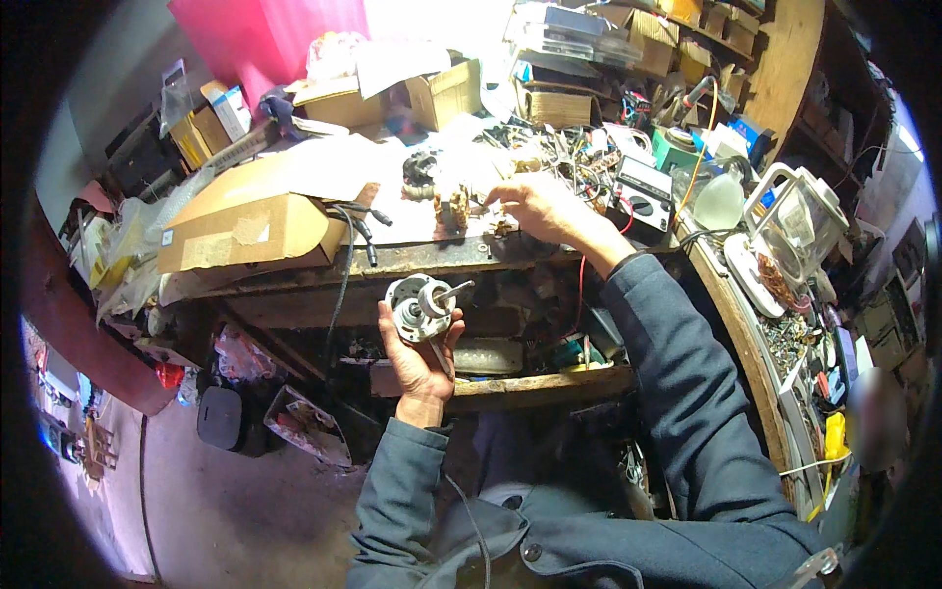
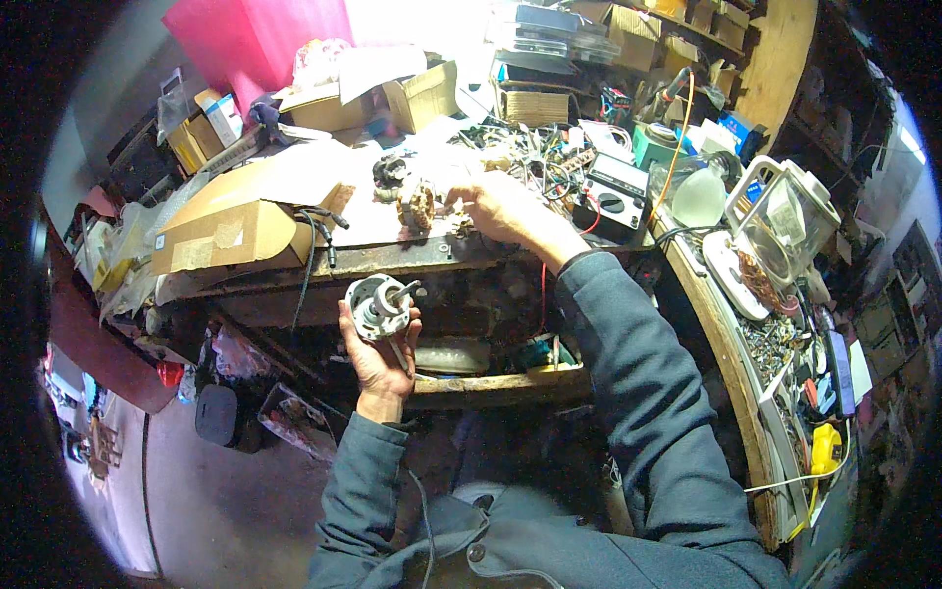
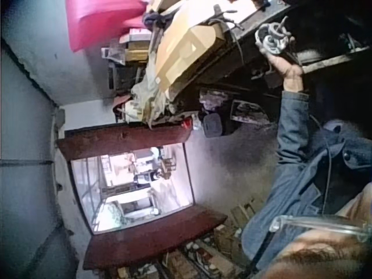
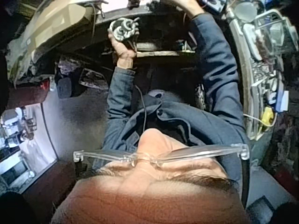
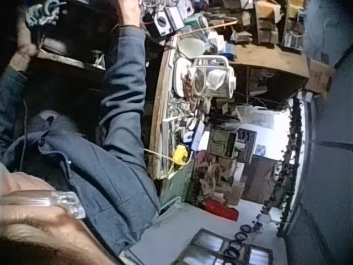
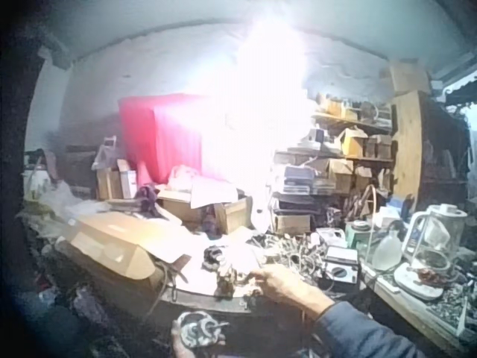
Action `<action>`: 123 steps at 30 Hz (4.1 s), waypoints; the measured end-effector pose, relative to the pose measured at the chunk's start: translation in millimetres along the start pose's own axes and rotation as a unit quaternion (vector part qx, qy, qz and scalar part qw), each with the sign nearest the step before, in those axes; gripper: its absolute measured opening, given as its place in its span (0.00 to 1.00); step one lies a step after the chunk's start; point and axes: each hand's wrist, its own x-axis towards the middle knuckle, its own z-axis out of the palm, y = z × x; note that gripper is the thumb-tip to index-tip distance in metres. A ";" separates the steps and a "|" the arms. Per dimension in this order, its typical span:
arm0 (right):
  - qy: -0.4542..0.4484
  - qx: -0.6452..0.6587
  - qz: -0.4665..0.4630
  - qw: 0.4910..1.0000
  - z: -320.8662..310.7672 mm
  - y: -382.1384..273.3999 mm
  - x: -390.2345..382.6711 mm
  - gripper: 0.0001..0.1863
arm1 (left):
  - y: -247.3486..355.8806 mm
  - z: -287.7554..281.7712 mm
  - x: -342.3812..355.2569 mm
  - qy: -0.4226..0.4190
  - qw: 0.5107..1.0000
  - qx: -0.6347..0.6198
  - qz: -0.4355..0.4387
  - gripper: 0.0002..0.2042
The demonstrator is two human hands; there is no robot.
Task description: The person disassembles a small cylindrical electrical component, removes a coil, and reassembles it using a screwdriver. They handle the component and coil repeatedly, adjusting and tightening parts on a cluttered workbench.
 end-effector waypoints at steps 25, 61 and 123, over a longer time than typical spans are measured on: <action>0.118 -0.159 -0.050 0.979 47.7 -24.1 21.8 0.08 | 2.6 6.0 -2.5 0.033 0.999 0.029 0.006 0.33; -0.023 -0.002 0.095 0.995 17.6 -42.5 16.9 0.09 | 2.2 1.3 -1.6 0.029 0.999 0.017 0.006 0.34; -0.038 -0.056 0.034 0.997 12.8 -16.0 3.8 0.07 | 4.0 0.2 -1.8 0.023 0.999 0.024 0.007 0.32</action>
